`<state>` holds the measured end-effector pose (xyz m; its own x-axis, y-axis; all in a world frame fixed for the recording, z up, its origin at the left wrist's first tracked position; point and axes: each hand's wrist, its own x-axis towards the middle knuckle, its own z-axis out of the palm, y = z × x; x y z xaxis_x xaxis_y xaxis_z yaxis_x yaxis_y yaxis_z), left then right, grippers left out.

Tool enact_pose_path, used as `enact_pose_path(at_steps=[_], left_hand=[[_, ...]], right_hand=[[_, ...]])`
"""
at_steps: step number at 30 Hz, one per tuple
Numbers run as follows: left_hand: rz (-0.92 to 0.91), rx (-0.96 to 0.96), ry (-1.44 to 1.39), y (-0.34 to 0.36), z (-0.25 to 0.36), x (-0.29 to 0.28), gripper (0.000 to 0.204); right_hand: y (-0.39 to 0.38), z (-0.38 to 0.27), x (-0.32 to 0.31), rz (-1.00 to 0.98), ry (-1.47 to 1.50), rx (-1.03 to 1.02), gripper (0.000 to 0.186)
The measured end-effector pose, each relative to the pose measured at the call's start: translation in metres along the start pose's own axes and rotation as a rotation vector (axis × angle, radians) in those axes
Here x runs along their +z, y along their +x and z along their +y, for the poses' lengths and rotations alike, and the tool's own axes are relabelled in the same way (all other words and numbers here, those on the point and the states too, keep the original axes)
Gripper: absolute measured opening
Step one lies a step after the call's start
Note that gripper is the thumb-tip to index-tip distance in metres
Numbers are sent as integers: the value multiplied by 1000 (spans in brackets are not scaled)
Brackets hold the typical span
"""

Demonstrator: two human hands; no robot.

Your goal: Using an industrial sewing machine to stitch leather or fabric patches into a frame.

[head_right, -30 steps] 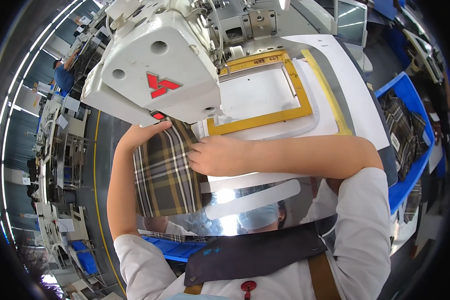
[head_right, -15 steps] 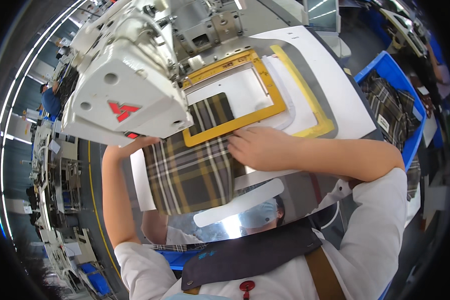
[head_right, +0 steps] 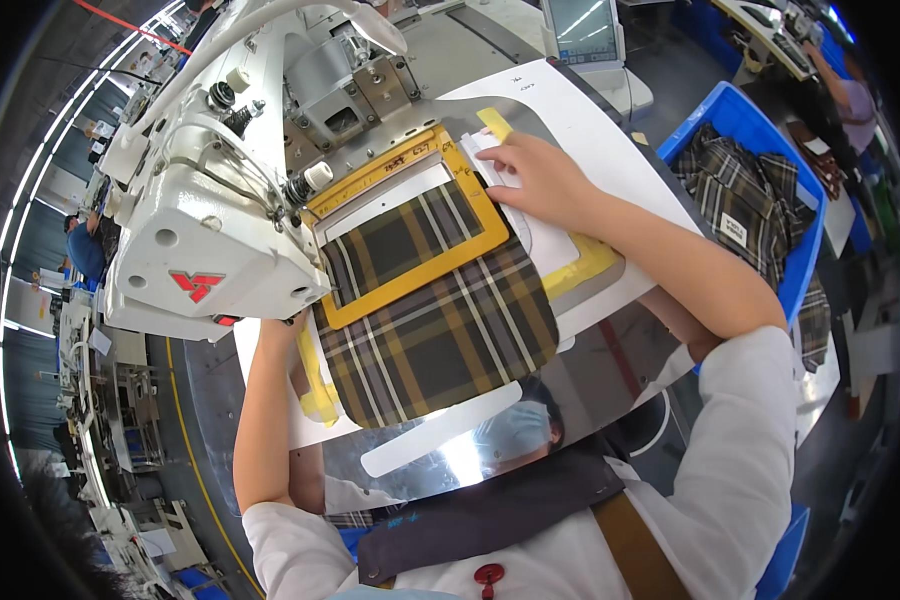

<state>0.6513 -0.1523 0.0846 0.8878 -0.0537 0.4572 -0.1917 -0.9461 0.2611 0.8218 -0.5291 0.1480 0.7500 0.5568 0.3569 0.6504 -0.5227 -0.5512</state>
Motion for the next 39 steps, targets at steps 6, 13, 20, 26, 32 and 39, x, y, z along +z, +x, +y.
enact_pose_path(at_steps=[6, 13, 20, 26, 32, 39], left_hand=[[9, -75, 28, 7, 11, -8, 27], [-8, -161, 17, 24, -8, -23, 27], [75, -669, -317, -21, 49, -30, 25], [-250, 100, -86, -38, 147, -64, 47], [-329, 72, 19, -45, 143, -65, 62], [-273, 32, 14, -44, 144, -62, 62]], right_hand=[[51, 18, 34, -144, 68, -25, 17], [99, 26, 55, 111, 65, 115, 22], [-17, -8, 4, 110, 200, -309, 13], [-80, -55, -12, -164, -297, -547, 30], [-89, -48, -1, -225, -216, -527, 46], [-86, -56, -4, -218, -314, -553, 41]])
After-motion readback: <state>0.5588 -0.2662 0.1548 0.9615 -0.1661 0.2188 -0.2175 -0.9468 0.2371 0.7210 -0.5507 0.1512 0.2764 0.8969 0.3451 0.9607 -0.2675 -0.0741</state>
